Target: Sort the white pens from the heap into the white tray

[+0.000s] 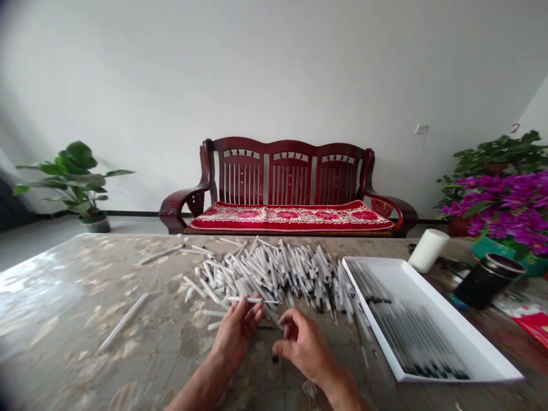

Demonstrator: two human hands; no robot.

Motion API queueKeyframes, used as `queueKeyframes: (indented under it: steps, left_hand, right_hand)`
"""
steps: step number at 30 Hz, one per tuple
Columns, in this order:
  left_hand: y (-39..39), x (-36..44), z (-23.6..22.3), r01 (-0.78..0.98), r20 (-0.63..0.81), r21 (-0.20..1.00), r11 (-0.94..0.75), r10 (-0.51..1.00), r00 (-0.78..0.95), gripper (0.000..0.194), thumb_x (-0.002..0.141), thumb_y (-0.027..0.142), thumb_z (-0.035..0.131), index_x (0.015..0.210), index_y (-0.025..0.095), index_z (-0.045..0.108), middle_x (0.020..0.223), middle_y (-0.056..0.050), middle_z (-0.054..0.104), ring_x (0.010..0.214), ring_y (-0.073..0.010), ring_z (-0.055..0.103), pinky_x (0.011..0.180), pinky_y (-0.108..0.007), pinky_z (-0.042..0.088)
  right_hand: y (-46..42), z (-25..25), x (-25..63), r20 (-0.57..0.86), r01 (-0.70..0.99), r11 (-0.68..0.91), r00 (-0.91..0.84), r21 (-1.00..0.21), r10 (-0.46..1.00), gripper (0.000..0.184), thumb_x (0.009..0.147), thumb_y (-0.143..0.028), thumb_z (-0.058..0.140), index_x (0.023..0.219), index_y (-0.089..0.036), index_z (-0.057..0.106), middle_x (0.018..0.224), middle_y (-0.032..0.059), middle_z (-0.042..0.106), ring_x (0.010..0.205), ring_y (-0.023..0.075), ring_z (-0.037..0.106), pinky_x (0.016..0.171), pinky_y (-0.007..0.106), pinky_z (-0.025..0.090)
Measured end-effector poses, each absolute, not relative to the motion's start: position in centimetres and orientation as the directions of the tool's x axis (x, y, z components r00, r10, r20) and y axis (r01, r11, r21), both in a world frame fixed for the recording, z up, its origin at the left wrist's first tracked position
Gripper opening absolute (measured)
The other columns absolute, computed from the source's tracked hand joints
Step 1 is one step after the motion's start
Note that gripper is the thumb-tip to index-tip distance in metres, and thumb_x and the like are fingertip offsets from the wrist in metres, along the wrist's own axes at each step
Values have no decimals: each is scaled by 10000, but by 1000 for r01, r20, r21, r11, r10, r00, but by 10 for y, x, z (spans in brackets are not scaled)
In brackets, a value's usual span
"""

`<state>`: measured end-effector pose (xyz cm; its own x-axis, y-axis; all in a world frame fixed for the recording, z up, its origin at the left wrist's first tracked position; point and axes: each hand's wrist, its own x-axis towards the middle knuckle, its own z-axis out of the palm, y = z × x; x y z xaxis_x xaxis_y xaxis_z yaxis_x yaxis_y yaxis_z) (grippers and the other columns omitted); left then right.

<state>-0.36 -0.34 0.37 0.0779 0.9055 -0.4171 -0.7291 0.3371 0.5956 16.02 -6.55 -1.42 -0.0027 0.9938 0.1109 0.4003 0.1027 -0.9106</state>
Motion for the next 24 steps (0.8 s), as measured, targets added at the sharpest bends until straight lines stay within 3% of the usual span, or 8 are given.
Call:
queueKeyframes:
  steps: [3,5,9,12,15,17,19,24]
  left_hand:
    - [1,-8,6,-781,-429,531,329,899,87,131,953,99,539,845,149,593,788,-48,744,599,-114,722,539,-201,598]
    - [1,-8,5,-792,-434,506,342,894,109,135,949,88,545,837,145,596,735,-28,725,585,-106,715,536,-187,592]
    - [-1,-5,2,-768,-422,520,374,894,150,164,934,85,575,782,144,587,671,-26,705,590,-105,713,562,-182,596]
    - [-3,-3,0,-730,-425,549,408,888,177,181,916,87,608,747,145,581,667,-39,710,592,-108,710,579,-187,600]
    - [-5,1,-3,-697,-430,571,433,881,196,138,871,65,665,778,148,606,673,-32,720,616,-115,720,604,-191,604]
    - [-7,3,-5,-680,-420,588,438,884,206,128,846,46,687,800,147,624,685,-33,729,637,-124,731,625,-200,608]
    - [-8,4,-6,-669,-412,599,440,886,213,129,835,31,690,804,143,633,694,-41,739,647,-133,736,640,-212,613]
    - [-9,4,-6,-655,-409,613,442,887,217,125,827,26,693,774,132,652,687,-55,748,643,-137,736,646,-211,612]
  right_hand:
    - [-75,-2,153,49,663,140,-154,-736,987,275,658,-232,828,914,-248,727,818,-21,682,729,160,627,632,229,415]
    - [-77,1,150,61,732,211,-226,-648,972,180,714,-161,758,864,-261,749,885,-9,696,819,171,660,702,235,430]
    - [-70,-5,149,115,732,201,-166,-651,979,157,789,-116,620,769,-228,727,845,20,694,836,184,677,739,254,458]
    - [-61,-15,153,171,570,116,44,-813,984,100,809,-219,610,782,-218,707,791,32,699,774,208,680,711,289,501]
    - [-52,-18,157,40,190,-13,273,-982,961,243,762,-434,683,842,-205,708,766,47,716,690,239,692,605,321,547]
    - [-48,-15,157,-52,-49,-37,357,-998,933,371,675,-511,761,867,-197,717,799,55,735,720,257,711,608,337,575]
    - [-46,-10,154,-85,-184,-10,404,-983,911,421,606,-524,822,843,-190,726,805,53,744,769,261,722,644,336,589]
    - [-48,-2,143,-119,-294,14,431,-956,895,477,527,-530,883,812,-176,738,787,52,750,745,242,717,582,299,579]
